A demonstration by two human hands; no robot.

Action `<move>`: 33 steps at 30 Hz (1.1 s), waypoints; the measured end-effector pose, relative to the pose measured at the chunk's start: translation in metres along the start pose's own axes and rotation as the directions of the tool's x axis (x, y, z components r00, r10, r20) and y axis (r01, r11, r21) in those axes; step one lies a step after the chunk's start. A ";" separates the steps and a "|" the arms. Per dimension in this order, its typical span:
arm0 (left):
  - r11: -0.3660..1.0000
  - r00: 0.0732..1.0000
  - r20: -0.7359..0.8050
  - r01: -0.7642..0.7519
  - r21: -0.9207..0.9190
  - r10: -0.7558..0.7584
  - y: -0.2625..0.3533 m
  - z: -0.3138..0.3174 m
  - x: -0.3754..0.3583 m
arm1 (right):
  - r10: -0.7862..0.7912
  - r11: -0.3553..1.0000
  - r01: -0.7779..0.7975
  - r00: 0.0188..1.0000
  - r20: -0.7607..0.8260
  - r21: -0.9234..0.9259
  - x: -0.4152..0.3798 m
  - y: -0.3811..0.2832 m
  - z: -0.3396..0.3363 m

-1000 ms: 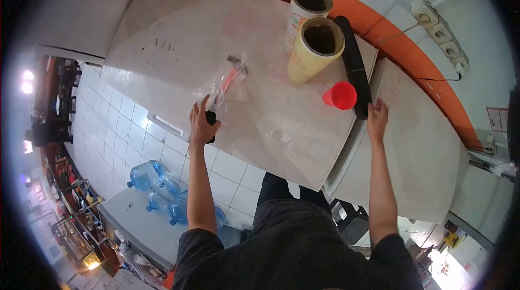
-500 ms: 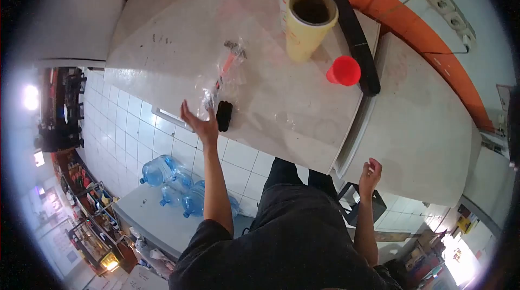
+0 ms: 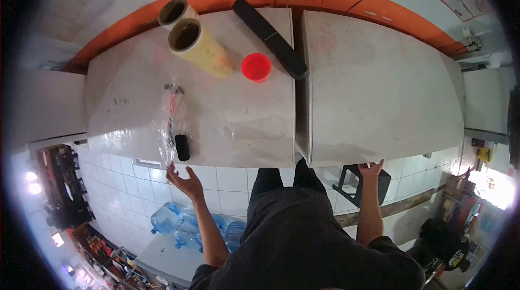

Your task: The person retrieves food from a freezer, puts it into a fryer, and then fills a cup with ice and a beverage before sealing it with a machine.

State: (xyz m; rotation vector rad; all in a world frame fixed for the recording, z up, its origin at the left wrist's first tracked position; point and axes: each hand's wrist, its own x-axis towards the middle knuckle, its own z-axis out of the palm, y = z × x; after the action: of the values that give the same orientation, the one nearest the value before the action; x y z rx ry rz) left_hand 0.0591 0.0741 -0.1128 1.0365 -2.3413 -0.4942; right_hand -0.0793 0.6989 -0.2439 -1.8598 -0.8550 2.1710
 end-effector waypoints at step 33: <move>0.985 0.987 0.054 -0.145 -0.096 0.150 0.177 0.053 -0.063 | -0.733 0.311 0.950 0.222 0.643 0.026 -0.271 -0.257 0.229</move>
State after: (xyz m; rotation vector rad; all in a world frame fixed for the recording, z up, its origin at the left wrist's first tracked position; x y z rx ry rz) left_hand -0.0368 0.2411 -0.0830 0.8090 -2.4027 -0.5773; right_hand -0.2994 0.7111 0.1345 -0.3277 -1.9540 1.7002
